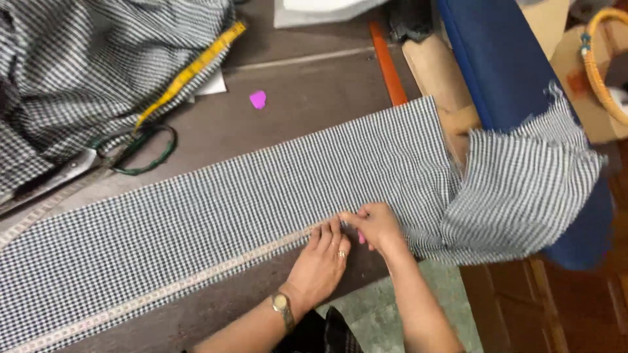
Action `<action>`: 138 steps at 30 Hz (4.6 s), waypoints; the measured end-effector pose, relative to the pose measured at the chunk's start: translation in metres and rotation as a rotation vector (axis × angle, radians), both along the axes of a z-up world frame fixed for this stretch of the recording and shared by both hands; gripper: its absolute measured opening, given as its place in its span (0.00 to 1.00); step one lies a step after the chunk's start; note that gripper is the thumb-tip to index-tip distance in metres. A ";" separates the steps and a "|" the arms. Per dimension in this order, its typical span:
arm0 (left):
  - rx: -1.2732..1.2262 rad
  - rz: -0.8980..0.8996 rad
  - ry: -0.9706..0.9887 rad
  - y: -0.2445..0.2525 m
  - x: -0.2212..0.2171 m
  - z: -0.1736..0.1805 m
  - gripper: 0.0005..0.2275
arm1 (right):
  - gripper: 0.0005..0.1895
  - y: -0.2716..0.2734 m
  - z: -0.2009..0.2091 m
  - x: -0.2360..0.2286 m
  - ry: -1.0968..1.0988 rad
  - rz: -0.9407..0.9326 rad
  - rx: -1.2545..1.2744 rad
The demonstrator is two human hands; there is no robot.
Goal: The person measures a piece of checkered fabric using a yellow ruler and a purple marker, making marks at intervals. They also use a flexible measuring tape to measure the length of the fabric strip.
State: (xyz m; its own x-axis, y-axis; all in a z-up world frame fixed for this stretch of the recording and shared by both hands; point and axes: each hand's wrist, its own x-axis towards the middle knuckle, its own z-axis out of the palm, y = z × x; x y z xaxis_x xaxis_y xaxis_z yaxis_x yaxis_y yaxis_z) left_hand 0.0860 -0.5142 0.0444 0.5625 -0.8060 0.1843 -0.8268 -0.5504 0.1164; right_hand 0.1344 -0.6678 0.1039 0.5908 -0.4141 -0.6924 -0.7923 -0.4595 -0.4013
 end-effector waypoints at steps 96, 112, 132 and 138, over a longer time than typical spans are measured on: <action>0.101 0.013 0.008 -0.008 0.035 0.033 0.17 | 0.08 -0.040 -0.019 -0.048 -0.686 -0.572 0.904; 0.171 -0.011 0.069 -0.010 0.033 0.029 0.17 | 0.12 -0.035 -0.008 -0.040 -0.786 -0.442 0.516; 0.153 -0.006 0.071 -0.010 0.036 0.032 0.17 | 0.13 -0.044 -0.002 -0.017 -0.668 0.200 -0.099; 0.137 -0.001 0.050 -0.008 0.035 0.030 0.18 | 0.12 -0.056 -0.006 -0.018 -0.684 0.394 -0.303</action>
